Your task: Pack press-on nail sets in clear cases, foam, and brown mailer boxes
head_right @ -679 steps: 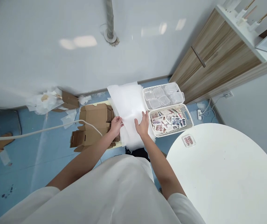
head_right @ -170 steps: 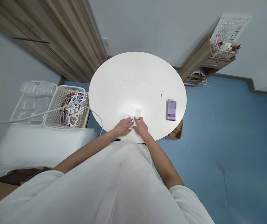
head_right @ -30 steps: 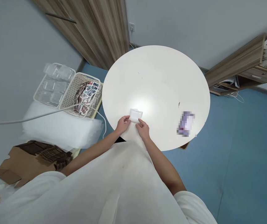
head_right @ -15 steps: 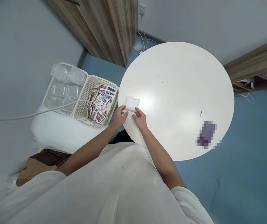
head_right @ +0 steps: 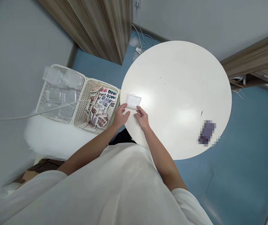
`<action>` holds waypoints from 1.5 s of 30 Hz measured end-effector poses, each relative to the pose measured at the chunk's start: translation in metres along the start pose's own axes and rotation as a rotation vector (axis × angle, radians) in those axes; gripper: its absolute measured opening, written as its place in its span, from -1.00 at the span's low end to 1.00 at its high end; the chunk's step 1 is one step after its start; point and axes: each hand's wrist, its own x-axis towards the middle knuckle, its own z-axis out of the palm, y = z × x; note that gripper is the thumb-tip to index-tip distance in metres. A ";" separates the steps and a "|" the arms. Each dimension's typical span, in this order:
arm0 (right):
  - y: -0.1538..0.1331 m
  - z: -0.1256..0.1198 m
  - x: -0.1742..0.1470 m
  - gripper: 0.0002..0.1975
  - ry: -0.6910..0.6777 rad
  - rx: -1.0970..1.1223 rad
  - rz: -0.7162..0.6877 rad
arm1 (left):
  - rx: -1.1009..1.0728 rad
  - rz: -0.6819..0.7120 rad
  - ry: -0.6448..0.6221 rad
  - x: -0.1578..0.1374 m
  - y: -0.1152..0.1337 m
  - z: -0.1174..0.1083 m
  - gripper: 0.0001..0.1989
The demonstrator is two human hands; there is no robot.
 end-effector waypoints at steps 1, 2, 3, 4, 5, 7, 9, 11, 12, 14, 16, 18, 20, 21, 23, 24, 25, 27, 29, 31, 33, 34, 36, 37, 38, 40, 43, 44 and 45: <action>0.001 -0.001 0.001 -0.47 0.002 -0.007 -0.007 | -0.003 0.004 0.001 0.000 0.000 0.000 -0.54; 0.001 -0.002 0.001 -0.47 0.005 -0.011 -0.015 | -0.009 0.007 0.003 -0.001 0.000 0.000 -0.54; 0.002 -0.003 0.002 -0.48 0.008 -0.013 -0.020 | -0.019 0.009 0.004 -0.001 -0.001 0.000 -0.53; 0.003 -0.004 0.004 -0.48 0.009 -0.014 -0.020 | -0.030 0.011 0.005 -0.001 -0.001 0.000 -0.52; 0.003 -0.005 0.005 -0.49 0.006 -0.014 -0.014 | -0.041 0.012 0.002 -0.002 -0.002 0.000 -0.51; 0.004 -0.007 0.007 -0.49 -0.009 -0.020 0.009 | -0.061 0.014 -0.012 -0.001 -0.004 0.000 -0.48; 0.005 -0.008 0.009 -0.48 -0.026 -0.027 0.019 | -0.084 0.012 -0.030 -0.001 -0.006 0.000 -0.46; 0.006 -0.008 0.008 -0.48 -0.028 -0.039 -0.003 | -0.122 0.000 -0.035 -0.002 -0.008 0.000 -0.44; 0.006 -0.008 0.007 -0.47 -0.026 -0.047 -0.019 | -0.146 -0.011 -0.033 -0.003 -0.009 0.000 -0.43; 0.007 -0.008 0.001 -0.42 -0.022 -0.061 -0.041 | -0.197 -0.045 -0.025 -0.007 -0.011 0.000 -0.40; 0.008 -0.010 -0.009 -0.36 -0.033 -0.062 -0.036 | -0.238 -0.085 -0.014 -0.013 -0.010 0.000 -0.38; 0.009 -0.015 -0.023 -0.33 -0.065 -0.048 -0.012 | -0.266 -0.108 -0.006 -0.024 -0.008 0.000 -0.36; 0.011 -0.024 -0.040 -0.31 -0.106 -0.029 -0.007 | -0.301 -0.103 -0.005 -0.040 -0.005 0.000 -0.36; 0.012 -0.029 -0.048 -0.31 -0.131 -0.021 -0.012 | -0.316 -0.102 -0.003 -0.049 -0.003 0.000 -0.37; 0.016 -0.041 -0.065 -0.32 -0.168 -0.020 -0.027 | -0.324 -0.123 0.027 -0.071 0.001 0.004 -0.40; 0.019 -0.047 -0.072 -0.34 -0.194 -0.027 -0.031 | -0.319 -0.137 0.040 -0.082 0.002 0.006 -0.43; 0.023 -0.052 -0.079 -0.35 -0.212 -0.032 -0.034 | -0.311 -0.147 0.037 -0.094 0.004 0.009 -0.46; 0.031 -0.060 -0.090 -0.40 -0.239 -0.034 -0.033 | -0.293 -0.165 0.029 -0.119 0.005 0.015 -0.50; 0.040 -0.061 -0.099 -0.46 -0.270 -0.038 -0.016 | -0.262 -0.176 0.040 -0.143 0.005 0.018 -0.54; 0.048 -0.056 -0.107 -0.52 -0.316 -0.052 0.013 | -0.224 -0.199 0.075 -0.166 0.005 0.018 -0.58; 0.053 -0.048 -0.117 -0.57 -0.385 -0.085 0.038 | -0.193 -0.230 0.134 -0.187 0.004 0.014 -0.61; 0.054 -0.043 -0.122 -0.59 -0.426 -0.109 0.044 | -0.185 -0.246 0.169 -0.196 0.004 0.010 -0.62; 0.054 -0.036 -0.131 -0.63 -0.512 -0.163 0.038 | -0.181 -0.269 0.238 -0.213 0.002 0.002 -0.63; 0.053 -0.033 -0.135 -0.64 -0.547 -0.191 0.032 | -0.182 -0.278 0.271 -0.221 0.001 -0.002 -0.63; 0.053 -0.030 -0.138 -0.65 -0.576 -0.217 0.025 | -0.184 -0.285 0.303 -0.227 0.000 -0.006 -0.63; 0.054 -0.026 -0.142 -0.66 -0.611 -0.263 0.006 | -0.185 -0.292 0.373 -0.238 -0.003 -0.014 -0.65; 0.060 -0.015 -0.143 -0.65 -0.661 -0.345 -0.062 | -0.177 -0.287 0.471 -0.252 -0.009 -0.027 -0.66; 0.063 -0.009 -0.143 -0.66 -0.696 -0.385 -0.095 | -0.170 -0.286 0.501 -0.257 -0.011 -0.032 -0.65; 0.066 -0.002 -0.144 -0.66 -0.743 -0.433 -0.130 | -0.157 -0.284 0.531 -0.263 -0.014 -0.038 -0.64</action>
